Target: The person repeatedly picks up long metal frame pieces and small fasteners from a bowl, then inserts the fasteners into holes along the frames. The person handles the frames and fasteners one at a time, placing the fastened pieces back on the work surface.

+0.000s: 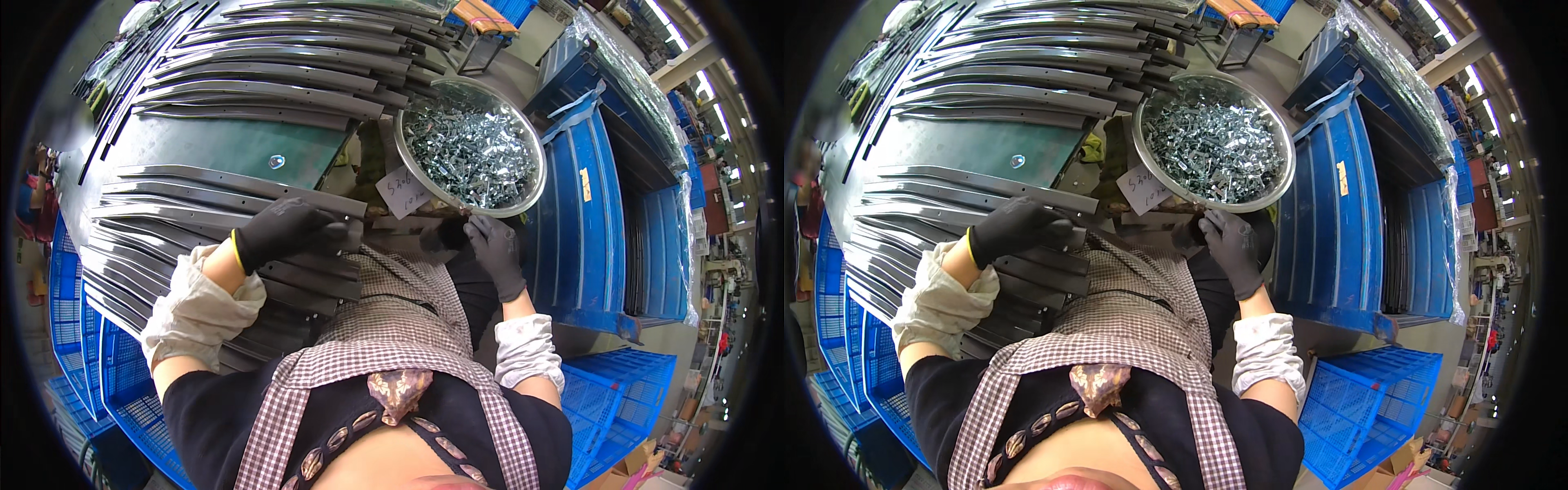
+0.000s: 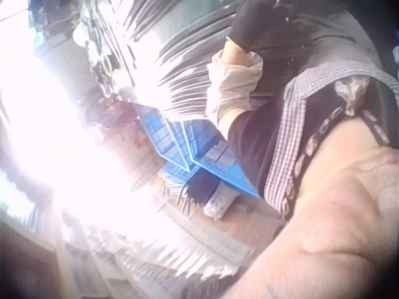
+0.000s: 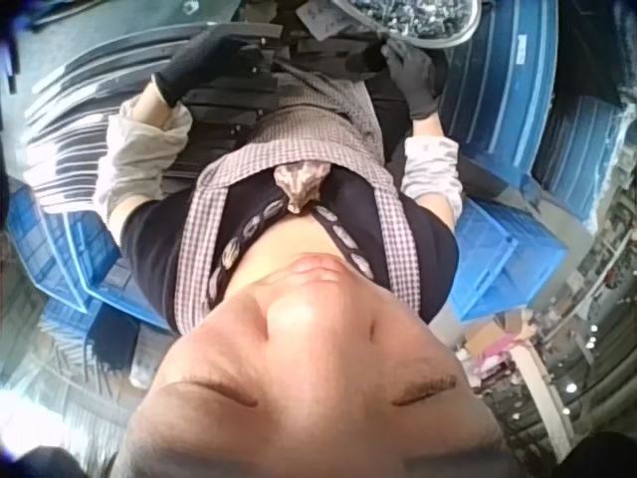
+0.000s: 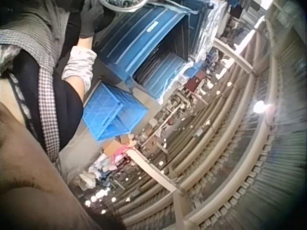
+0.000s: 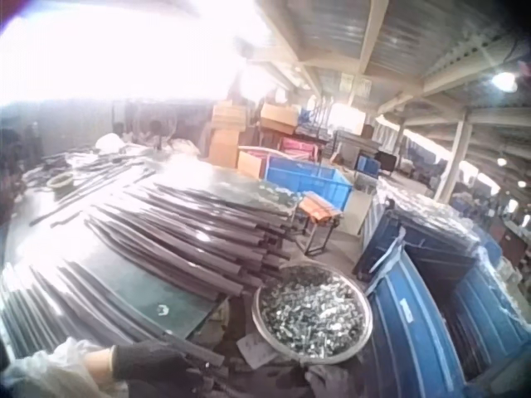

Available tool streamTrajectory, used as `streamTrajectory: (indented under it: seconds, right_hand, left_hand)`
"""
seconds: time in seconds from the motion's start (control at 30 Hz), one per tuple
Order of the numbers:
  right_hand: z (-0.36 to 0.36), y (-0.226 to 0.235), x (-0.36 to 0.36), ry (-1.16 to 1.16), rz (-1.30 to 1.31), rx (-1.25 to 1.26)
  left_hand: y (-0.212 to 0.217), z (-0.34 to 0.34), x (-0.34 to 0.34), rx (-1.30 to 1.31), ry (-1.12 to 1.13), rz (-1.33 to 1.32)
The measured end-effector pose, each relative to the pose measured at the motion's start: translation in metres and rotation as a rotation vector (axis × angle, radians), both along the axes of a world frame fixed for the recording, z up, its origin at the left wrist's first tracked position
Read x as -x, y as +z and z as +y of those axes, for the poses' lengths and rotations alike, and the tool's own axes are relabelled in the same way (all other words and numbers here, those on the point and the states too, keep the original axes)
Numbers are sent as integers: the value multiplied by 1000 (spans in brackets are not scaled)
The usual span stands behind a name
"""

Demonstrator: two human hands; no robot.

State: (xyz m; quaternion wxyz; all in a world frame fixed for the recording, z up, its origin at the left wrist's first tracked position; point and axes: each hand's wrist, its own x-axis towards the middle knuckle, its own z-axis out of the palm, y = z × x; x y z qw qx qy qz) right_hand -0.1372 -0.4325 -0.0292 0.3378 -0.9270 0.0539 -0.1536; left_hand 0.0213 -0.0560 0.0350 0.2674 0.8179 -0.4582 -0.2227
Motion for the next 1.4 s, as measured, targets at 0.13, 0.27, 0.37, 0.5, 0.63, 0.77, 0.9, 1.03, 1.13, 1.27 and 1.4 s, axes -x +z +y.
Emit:
streamTrajectory:
  seconds: [0.13, 0.27, 0.37, 0.5, 0.63, 0.77, 0.9, 1.03, 1.13, 1.27, 1.4]
  right_hand:
    - [-8, 22, -22, -59, 204, 19]
    - [-41, 10, -56, -19, 23, 175]
    - [-56, -10, -83, -17, 12, 282]
    - [-61, -41, -115, -47, 67, 395]
    - [-89, -41, -137, -73, 159, 466]
    - [-109, -66, -145, -93, 170, 480]
    - [-107, -53, -151, -63, 116, 499]
    - [-100, -54, -145, -71, 125, 460]
    - [-100, -54, -145, -79, 163, 493]
    - [-86, -40, -146, -34, 230, 560]
    - [-105, -42, -152, 14, 268, 551]
  left_hand:
    - [26, 19, 14, -40, -54, -178]
    - [16, 24, 0, 225, -59, -264]
    - [15, 16, -16, 243, 84, -324]
    - [-23, 31, -40, 212, 175, 62]
    - [-22, 31, -42, 190, 151, 242]
    - [-14, 48, -40, 60, 207, 419]
    - [-12, 52, -34, 105, 214, 402]
    - [-9, 38, -46, -68, 229, 283]
    - [-17, 29, -74, -79, 166, 36]
    - [-29, 6, -122, 160, 356, -564]
    - [-24, -5, -170, 218, 303, -875]
